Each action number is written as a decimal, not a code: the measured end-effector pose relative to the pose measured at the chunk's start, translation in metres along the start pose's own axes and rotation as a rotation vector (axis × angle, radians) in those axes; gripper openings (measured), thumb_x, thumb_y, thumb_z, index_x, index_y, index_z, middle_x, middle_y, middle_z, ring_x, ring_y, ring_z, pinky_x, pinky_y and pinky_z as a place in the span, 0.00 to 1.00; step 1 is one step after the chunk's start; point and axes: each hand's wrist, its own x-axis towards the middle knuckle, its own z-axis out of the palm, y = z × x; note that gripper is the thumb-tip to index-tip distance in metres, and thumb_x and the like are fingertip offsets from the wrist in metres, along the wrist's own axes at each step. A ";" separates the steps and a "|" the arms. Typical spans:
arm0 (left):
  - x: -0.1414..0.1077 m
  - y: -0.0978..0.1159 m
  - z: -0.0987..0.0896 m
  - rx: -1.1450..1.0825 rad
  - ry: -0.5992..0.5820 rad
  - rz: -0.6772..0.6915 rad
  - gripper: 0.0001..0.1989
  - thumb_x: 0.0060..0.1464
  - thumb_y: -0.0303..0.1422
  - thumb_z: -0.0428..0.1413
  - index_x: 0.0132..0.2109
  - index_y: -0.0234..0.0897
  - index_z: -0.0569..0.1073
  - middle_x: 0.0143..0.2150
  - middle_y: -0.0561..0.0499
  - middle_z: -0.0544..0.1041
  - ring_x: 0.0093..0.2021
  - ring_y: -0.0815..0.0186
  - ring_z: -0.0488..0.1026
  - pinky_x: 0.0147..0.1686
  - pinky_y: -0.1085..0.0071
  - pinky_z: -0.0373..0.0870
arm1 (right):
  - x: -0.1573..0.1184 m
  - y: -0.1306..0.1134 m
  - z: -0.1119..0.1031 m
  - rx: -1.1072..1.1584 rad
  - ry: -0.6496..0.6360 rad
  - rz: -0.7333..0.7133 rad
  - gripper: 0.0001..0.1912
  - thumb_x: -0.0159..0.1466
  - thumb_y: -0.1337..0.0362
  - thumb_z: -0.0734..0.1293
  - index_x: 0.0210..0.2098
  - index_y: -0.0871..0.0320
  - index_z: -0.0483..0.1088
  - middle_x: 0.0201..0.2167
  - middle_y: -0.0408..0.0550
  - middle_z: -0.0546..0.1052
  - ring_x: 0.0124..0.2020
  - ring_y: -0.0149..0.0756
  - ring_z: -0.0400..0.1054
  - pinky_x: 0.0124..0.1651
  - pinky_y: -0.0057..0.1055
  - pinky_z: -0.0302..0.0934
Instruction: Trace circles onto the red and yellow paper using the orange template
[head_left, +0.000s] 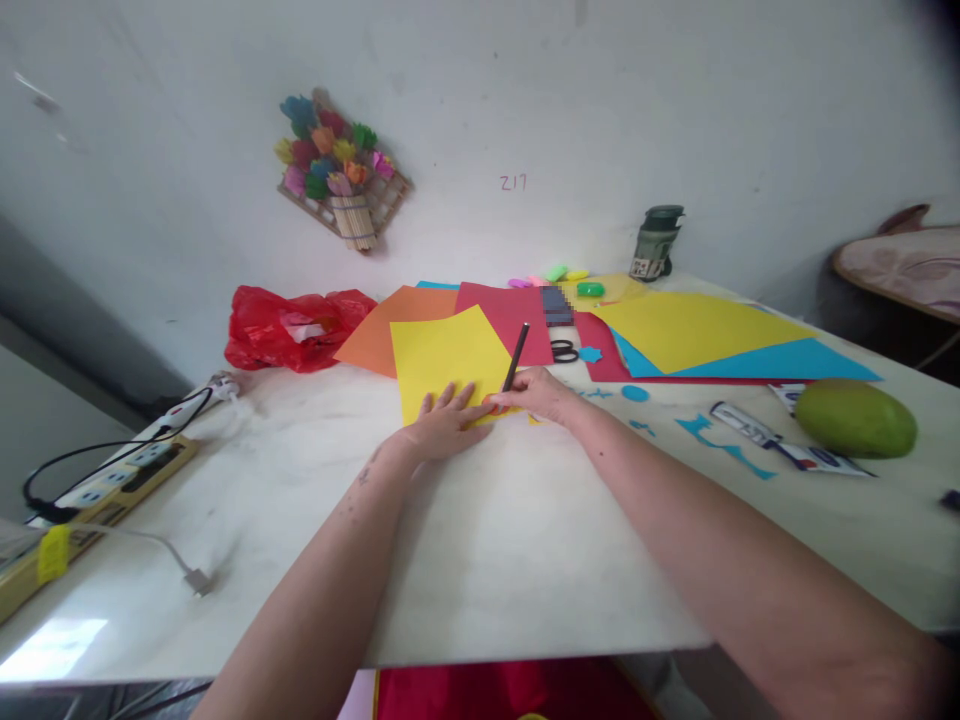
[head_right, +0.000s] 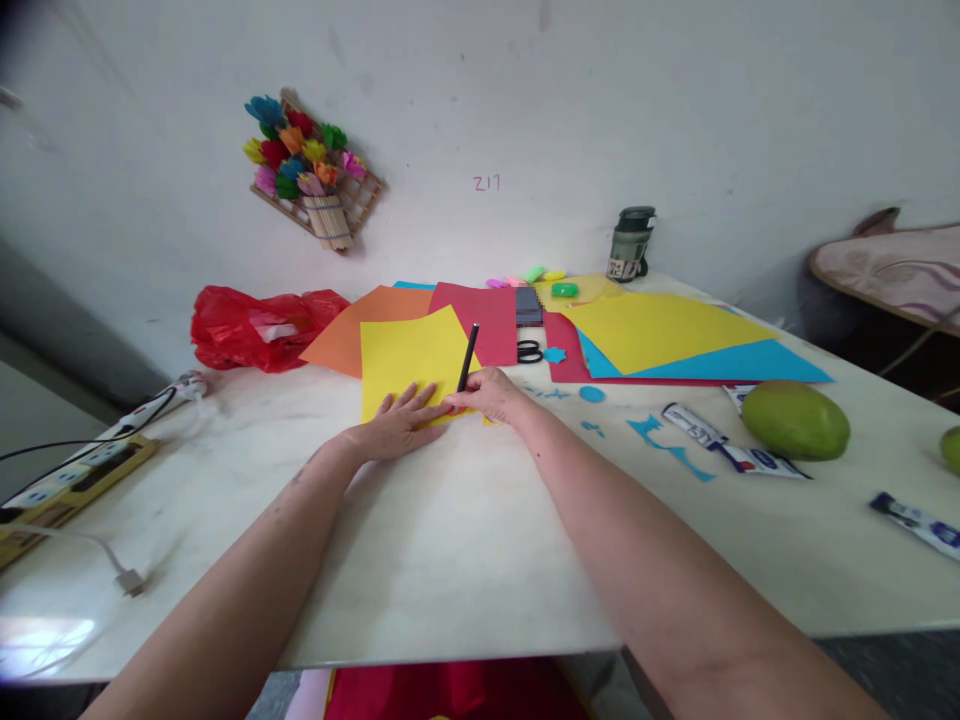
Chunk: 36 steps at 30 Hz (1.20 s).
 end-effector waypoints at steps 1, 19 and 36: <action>0.000 0.000 0.000 -0.002 -0.003 -0.001 0.26 0.52 0.54 0.31 0.57 0.58 0.42 0.61 0.59 0.32 0.58 0.57 0.26 0.51 0.49 0.31 | 0.000 0.000 0.000 0.007 -0.004 0.003 0.17 0.46 0.56 0.65 0.27 0.65 0.72 0.22 0.46 0.73 0.24 0.30 0.64 0.23 0.23 0.55; -0.001 0.000 -0.001 -0.011 0.006 0.009 0.26 0.51 0.54 0.31 0.57 0.58 0.41 0.61 0.59 0.33 0.59 0.57 0.26 0.51 0.49 0.31 | 0.003 0.008 -0.002 0.040 0.018 -0.007 0.16 0.44 0.56 0.66 0.23 0.65 0.71 0.17 0.43 0.68 0.20 0.25 0.58 0.22 0.23 0.50; -0.002 0.000 -0.001 -0.010 0.005 0.009 0.26 0.52 0.53 0.31 0.57 0.59 0.40 0.61 0.61 0.32 0.59 0.57 0.26 0.52 0.50 0.31 | 0.006 0.011 -0.003 0.013 0.055 0.009 0.15 0.43 0.57 0.66 0.24 0.65 0.71 0.18 0.44 0.69 0.22 0.28 0.59 0.24 0.25 0.54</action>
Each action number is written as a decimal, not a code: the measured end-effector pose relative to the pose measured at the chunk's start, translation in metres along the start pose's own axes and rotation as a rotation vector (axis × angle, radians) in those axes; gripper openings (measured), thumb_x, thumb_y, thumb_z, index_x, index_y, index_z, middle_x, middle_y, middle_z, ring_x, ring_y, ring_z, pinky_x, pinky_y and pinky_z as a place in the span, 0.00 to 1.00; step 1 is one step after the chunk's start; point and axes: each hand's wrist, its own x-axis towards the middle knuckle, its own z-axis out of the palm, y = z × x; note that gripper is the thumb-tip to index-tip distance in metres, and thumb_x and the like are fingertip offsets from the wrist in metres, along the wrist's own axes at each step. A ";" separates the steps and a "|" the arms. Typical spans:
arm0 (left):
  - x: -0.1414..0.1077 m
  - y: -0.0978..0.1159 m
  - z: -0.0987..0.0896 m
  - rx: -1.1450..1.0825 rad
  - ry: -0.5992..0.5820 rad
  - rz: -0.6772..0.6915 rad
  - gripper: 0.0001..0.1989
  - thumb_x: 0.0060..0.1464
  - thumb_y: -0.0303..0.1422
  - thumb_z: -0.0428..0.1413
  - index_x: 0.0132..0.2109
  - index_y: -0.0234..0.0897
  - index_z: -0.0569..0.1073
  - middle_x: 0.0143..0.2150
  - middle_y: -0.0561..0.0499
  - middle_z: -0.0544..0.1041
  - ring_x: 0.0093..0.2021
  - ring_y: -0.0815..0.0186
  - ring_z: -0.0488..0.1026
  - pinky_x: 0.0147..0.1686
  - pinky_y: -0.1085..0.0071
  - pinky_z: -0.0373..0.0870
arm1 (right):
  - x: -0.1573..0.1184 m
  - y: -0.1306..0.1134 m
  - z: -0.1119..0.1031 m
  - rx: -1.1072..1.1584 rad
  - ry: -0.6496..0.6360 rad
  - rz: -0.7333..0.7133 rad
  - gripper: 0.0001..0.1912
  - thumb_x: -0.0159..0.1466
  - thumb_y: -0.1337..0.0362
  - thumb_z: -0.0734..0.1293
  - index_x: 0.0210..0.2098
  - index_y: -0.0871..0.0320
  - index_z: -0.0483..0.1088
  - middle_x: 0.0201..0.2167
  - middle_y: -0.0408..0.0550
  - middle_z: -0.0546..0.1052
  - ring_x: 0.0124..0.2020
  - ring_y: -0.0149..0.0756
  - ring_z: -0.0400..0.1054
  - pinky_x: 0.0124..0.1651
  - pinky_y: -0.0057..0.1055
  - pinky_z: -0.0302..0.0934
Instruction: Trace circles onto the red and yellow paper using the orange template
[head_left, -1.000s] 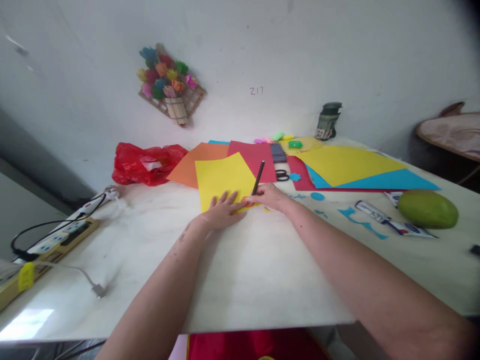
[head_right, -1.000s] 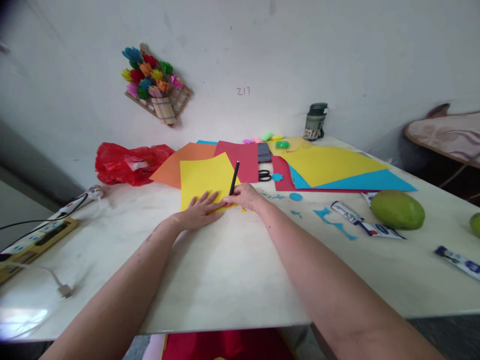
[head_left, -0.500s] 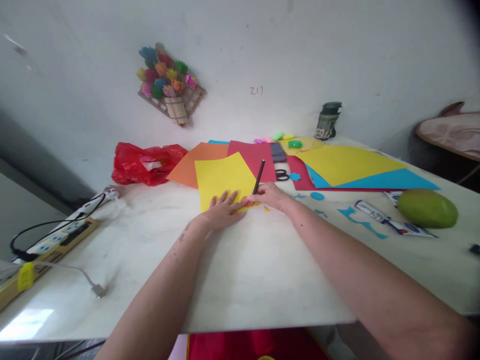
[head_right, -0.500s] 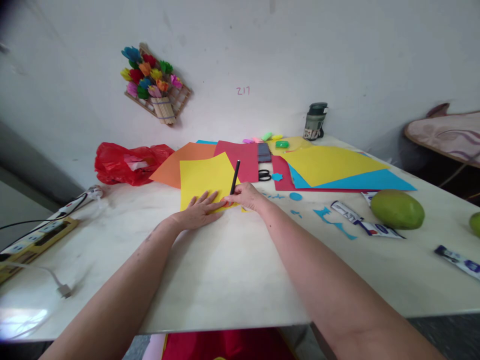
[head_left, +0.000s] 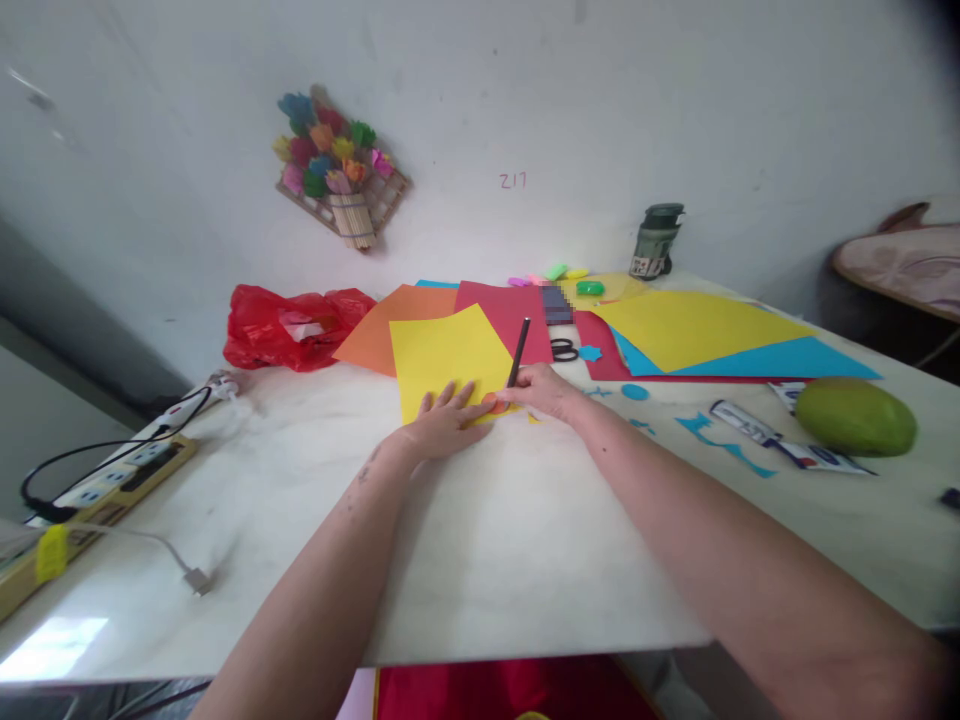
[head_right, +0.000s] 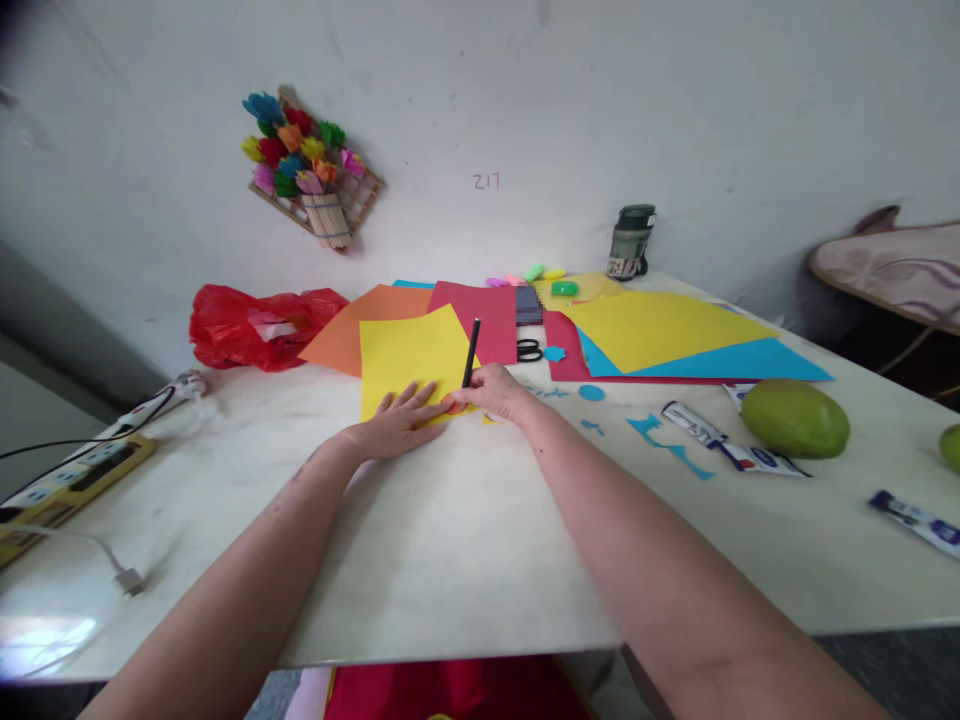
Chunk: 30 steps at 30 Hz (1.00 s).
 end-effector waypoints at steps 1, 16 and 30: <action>0.000 0.000 0.000 0.001 0.000 -0.001 0.26 0.52 0.53 0.31 0.57 0.59 0.41 0.61 0.61 0.32 0.59 0.57 0.26 0.52 0.50 0.31 | 0.001 0.001 0.000 0.003 -0.004 0.000 0.16 0.43 0.57 0.66 0.24 0.65 0.71 0.19 0.44 0.69 0.22 0.28 0.60 0.25 0.25 0.54; -0.002 0.004 -0.003 -0.004 -0.014 -0.026 0.25 0.52 0.52 0.32 0.57 0.59 0.41 0.61 0.61 0.33 0.58 0.56 0.26 0.51 0.49 0.30 | -0.008 -0.023 0.005 0.221 0.073 -0.026 0.17 0.46 0.55 0.64 0.26 0.65 0.70 0.26 0.49 0.74 0.31 0.33 0.66 0.34 0.28 0.59; 0.000 0.003 -0.003 -0.069 0.129 -0.077 0.22 0.50 0.53 0.35 0.52 0.62 0.55 0.59 0.62 0.48 0.58 0.54 0.38 0.48 0.43 0.24 | -0.004 -0.012 0.016 0.120 0.089 0.010 0.18 0.48 0.53 0.63 0.25 0.64 0.69 0.21 0.49 0.73 0.23 0.30 0.66 0.27 0.26 0.60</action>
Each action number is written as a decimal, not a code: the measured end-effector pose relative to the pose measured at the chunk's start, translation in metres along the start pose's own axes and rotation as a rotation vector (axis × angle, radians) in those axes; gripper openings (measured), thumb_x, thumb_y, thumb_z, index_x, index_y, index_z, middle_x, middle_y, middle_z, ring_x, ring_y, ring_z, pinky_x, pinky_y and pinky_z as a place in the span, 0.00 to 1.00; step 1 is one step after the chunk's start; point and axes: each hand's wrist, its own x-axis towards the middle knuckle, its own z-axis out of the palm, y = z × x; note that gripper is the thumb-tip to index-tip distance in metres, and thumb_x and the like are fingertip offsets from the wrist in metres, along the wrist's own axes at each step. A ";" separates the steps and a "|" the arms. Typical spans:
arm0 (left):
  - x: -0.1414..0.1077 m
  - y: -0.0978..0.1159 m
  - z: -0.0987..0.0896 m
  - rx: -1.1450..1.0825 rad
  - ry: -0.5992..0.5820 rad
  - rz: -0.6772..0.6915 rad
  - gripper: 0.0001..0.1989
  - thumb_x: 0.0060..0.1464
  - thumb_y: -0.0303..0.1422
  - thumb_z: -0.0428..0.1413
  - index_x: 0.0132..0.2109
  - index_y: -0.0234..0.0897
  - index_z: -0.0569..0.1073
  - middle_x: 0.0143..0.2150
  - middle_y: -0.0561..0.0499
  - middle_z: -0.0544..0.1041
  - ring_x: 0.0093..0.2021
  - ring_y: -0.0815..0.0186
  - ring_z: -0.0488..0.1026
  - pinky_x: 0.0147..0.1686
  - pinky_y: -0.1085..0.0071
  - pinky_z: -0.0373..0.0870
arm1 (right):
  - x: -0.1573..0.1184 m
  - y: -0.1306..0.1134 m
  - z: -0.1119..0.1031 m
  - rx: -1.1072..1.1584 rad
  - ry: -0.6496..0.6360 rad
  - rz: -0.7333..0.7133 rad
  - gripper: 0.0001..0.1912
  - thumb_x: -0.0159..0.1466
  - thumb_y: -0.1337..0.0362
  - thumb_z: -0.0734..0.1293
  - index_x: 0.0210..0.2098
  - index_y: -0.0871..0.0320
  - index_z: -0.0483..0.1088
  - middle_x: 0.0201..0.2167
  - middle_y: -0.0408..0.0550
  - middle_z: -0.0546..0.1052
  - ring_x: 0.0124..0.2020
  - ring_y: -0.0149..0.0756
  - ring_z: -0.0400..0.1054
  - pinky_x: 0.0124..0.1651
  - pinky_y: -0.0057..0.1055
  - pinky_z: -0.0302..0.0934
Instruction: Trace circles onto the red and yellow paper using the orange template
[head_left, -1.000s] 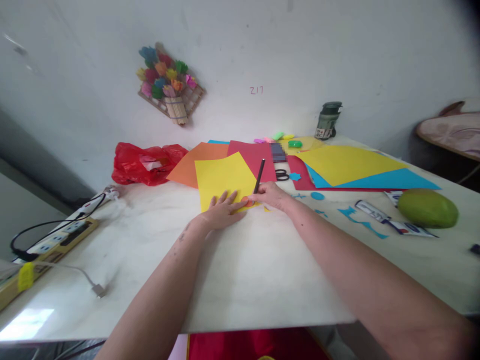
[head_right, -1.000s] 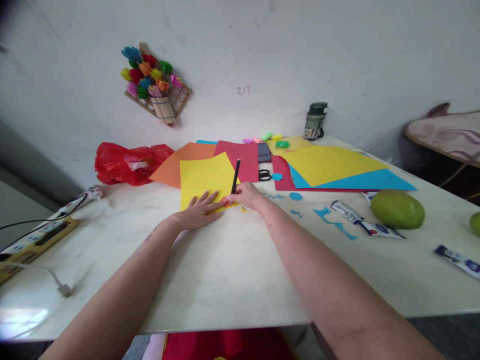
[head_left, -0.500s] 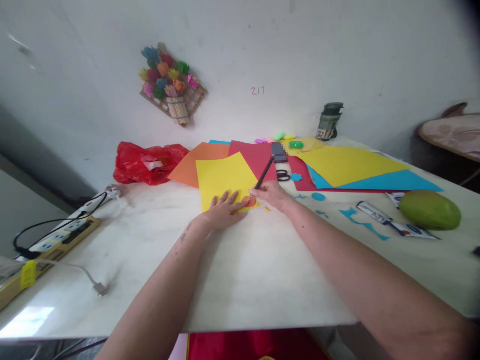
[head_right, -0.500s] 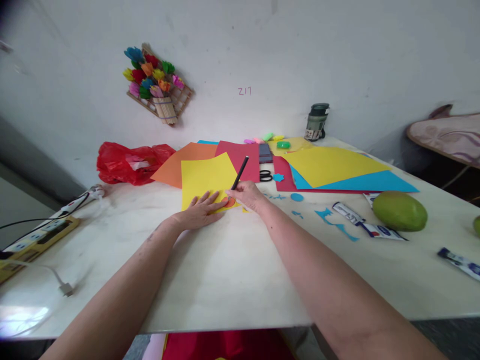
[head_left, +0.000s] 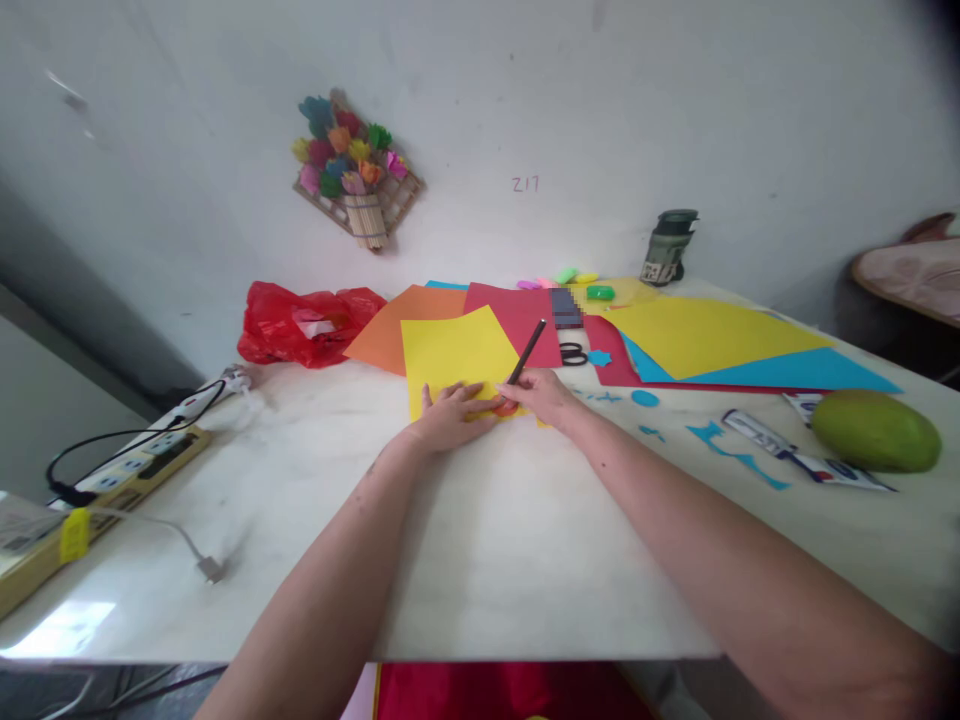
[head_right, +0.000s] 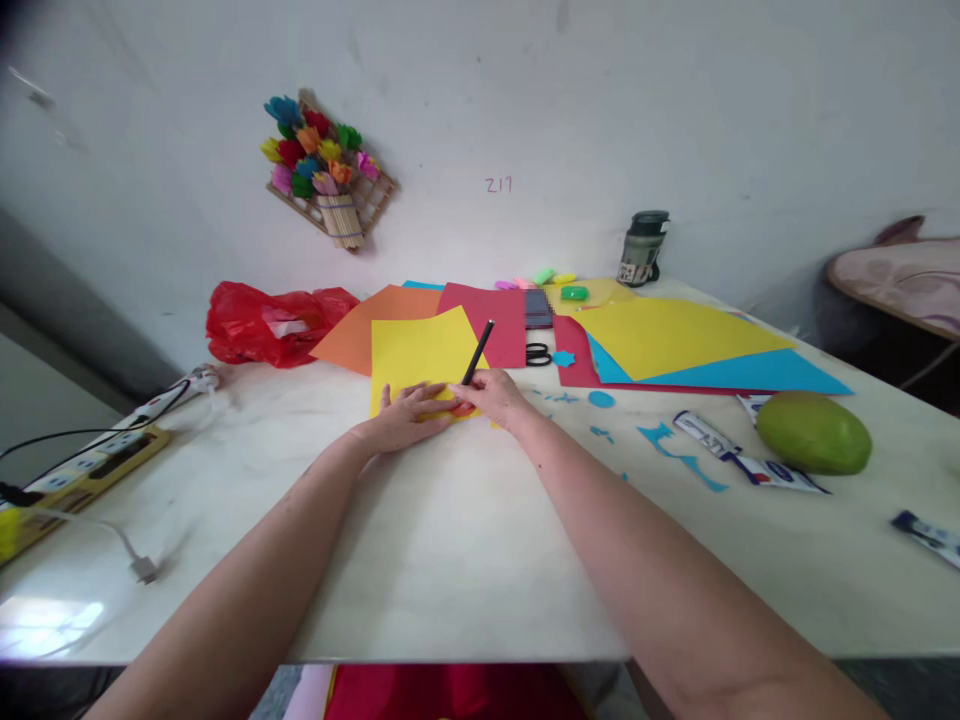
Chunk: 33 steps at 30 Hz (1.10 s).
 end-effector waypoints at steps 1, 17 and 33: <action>0.001 -0.001 0.000 -0.013 0.022 -0.007 0.22 0.51 0.53 0.34 0.51 0.62 0.56 0.59 0.62 0.50 0.58 0.55 0.39 0.48 0.43 0.23 | 0.001 0.001 0.000 -0.014 -0.009 -0.013 0.18 0.48 0.53 0.63 0.25 0.65 0.70 0.21 0.49 0.73 0.23 0.30 0.66 0.27 0.26 0.60; 0.007 -0.013 0.003 -0.001 0.049 -0.041 0.24 0.43 0.57 0.43 0.49 0.62 0.60 0.59 0.64 0.48 0.59 0.54 0.35 0.51 0.49 0.25 | 0.005 0.014 0.014 -0.067 0.008 -0.033 0.20 0.47 0.51 0.64 0.31 0.61 0.72 0.26 0.48 0.75 0.28 0.34 0.68 0.29 0.27 0.61; 0.008 -0.017 0.000 -0.033 0.008 0.007 0.26 0.44 0.57 0.42 0.51 0.61 0.59 0.60 0.64 0.45 0.59 0.57 0.36 0.53 0.54 0.32 | 0.003 0.005 0.012 -0.190 0.021 -0.048 0.14 0.46 0.55 0.66 0.30 0.57 0.73 0.24 0.47 0.75 0.28 0.36 0.68 0.29 0.28 0.60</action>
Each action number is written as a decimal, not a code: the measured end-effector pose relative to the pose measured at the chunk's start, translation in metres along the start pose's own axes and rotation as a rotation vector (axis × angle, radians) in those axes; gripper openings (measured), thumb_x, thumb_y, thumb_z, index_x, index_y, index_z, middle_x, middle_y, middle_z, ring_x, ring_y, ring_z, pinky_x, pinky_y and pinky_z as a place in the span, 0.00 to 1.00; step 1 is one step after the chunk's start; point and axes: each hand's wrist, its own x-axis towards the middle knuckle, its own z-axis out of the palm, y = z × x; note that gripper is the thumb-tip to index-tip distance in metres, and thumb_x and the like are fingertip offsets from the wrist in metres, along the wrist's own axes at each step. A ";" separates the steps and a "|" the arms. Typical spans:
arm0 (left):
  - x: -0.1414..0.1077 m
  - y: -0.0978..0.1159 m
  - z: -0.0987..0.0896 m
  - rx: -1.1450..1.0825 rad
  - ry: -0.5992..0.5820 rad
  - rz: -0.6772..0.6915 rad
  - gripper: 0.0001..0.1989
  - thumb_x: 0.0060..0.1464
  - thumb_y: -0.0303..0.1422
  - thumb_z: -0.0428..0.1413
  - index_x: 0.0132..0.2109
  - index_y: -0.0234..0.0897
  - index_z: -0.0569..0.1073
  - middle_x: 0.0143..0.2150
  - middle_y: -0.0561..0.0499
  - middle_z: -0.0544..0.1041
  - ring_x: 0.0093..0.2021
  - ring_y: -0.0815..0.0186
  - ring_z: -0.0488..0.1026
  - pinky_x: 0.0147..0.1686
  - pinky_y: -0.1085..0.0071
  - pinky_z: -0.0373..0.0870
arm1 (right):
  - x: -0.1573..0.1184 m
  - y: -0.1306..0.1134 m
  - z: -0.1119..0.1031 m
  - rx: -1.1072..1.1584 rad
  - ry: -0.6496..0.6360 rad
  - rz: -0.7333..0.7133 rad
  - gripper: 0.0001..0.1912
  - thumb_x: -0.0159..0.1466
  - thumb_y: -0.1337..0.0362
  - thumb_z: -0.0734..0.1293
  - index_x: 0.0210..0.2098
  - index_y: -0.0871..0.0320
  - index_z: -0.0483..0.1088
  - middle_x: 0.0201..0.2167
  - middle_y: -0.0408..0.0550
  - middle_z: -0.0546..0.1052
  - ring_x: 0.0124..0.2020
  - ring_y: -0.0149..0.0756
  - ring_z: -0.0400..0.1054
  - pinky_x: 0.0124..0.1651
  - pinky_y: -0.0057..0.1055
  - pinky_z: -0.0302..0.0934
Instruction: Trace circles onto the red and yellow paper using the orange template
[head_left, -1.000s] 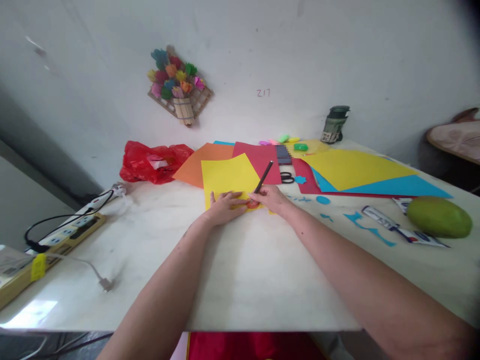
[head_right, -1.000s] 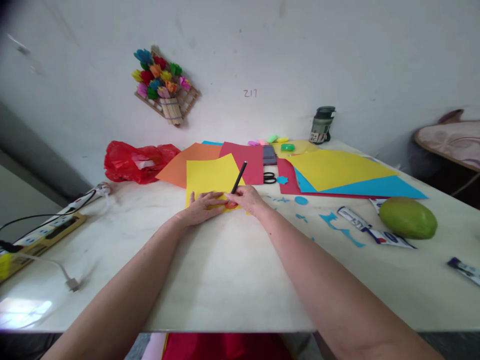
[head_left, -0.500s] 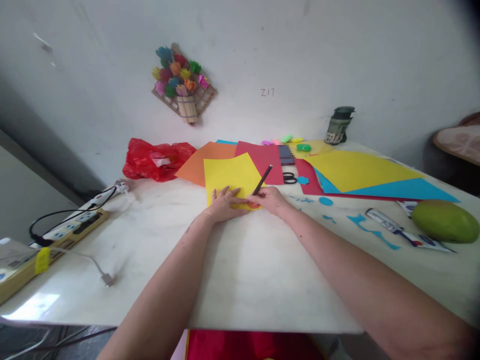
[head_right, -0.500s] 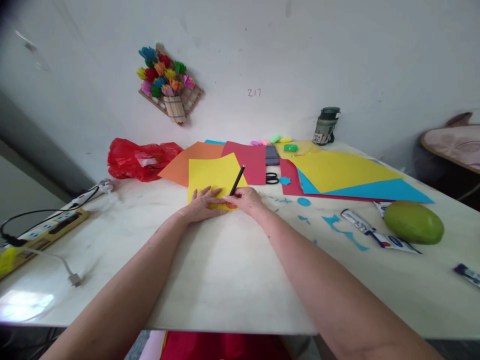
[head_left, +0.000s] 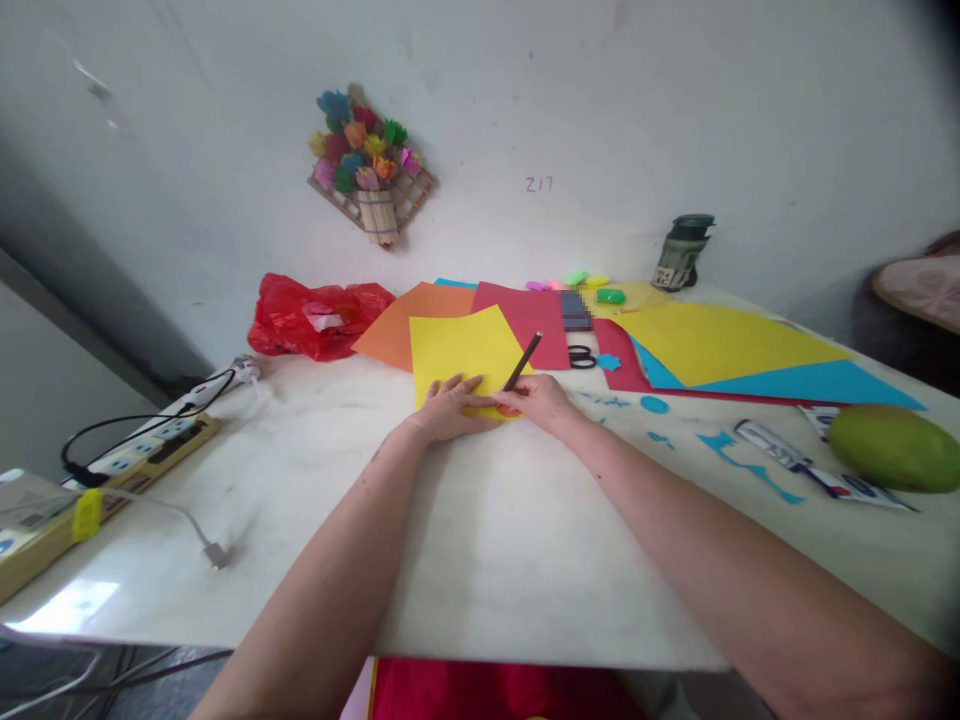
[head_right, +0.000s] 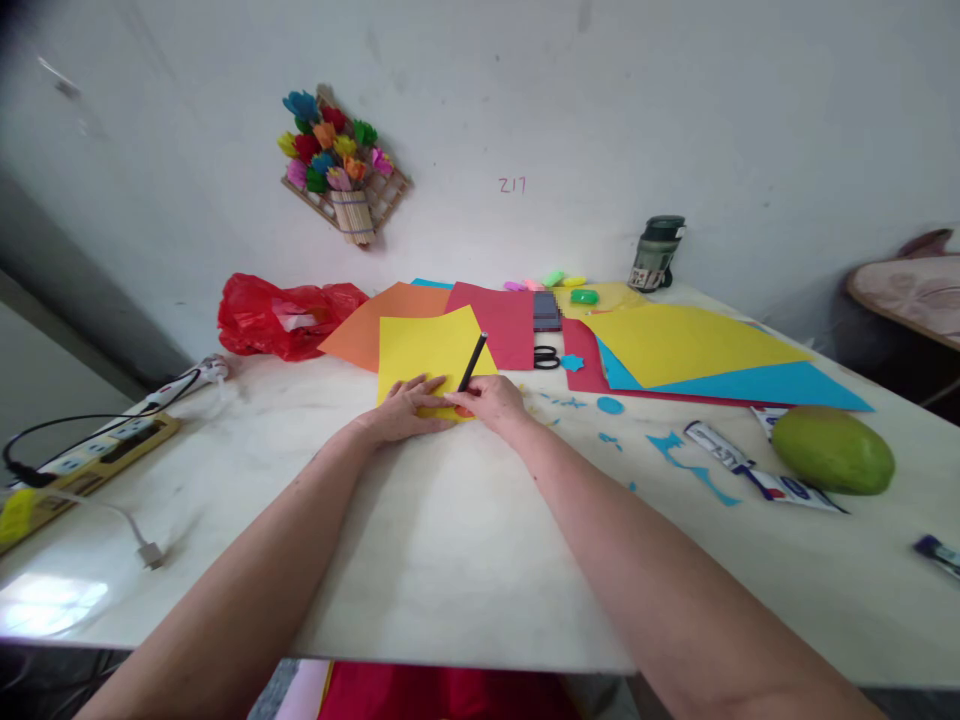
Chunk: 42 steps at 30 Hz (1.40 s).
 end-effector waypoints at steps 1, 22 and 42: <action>0.000 0.000 0.000 -0.003 0.003 0.003 0.26 0.44 0.57 0.42 0.51 0.61 0.59 0.60 0.64 0.45 0.59 0.56 0.36 0.53 0.54 0.32 | 0.000 0.000 0.000 -0.002 -0.001 -0.003 0.14 0.46 0.55 0.66 0.30 0.56 0.73 0.24 0.46 0.75 0.28 0.36 0.68 0.29 0.28 0.60; -0.001 0.000 0.000 -0.015 0.006 0.003 0.28 0.42 0.58 0.42 0.51 0.58 0.60 0.60 0.62 0.46 0.59 0.57 0.36 0.53 0.53 0.32 | 0.000 0.001 0.001 -0.146 0.015 -0.035 0.18 0.47 0.50 0.63 0.28 0.56 0.73 0.24 0.45 0.75 0.26 0.32 0.67 0.25 0.23 0.56; 0.000 -0.001 0.001 -0.019 0.009 -0.005 0.27 0.42 0.58 0.43 0.50 0.59 0.61 0.60 0.63 0.46 0.59 0.58 0.37 0.53 0.53 0.32 | 0.002 0.007 0.002 -0.103 0.021 -0.042 0.17 0.47 0.50 0.64 0.27 0.57 0.73 0.21 0.45 0.74 0.23 0.31 0.66 0.23 0.23 0.56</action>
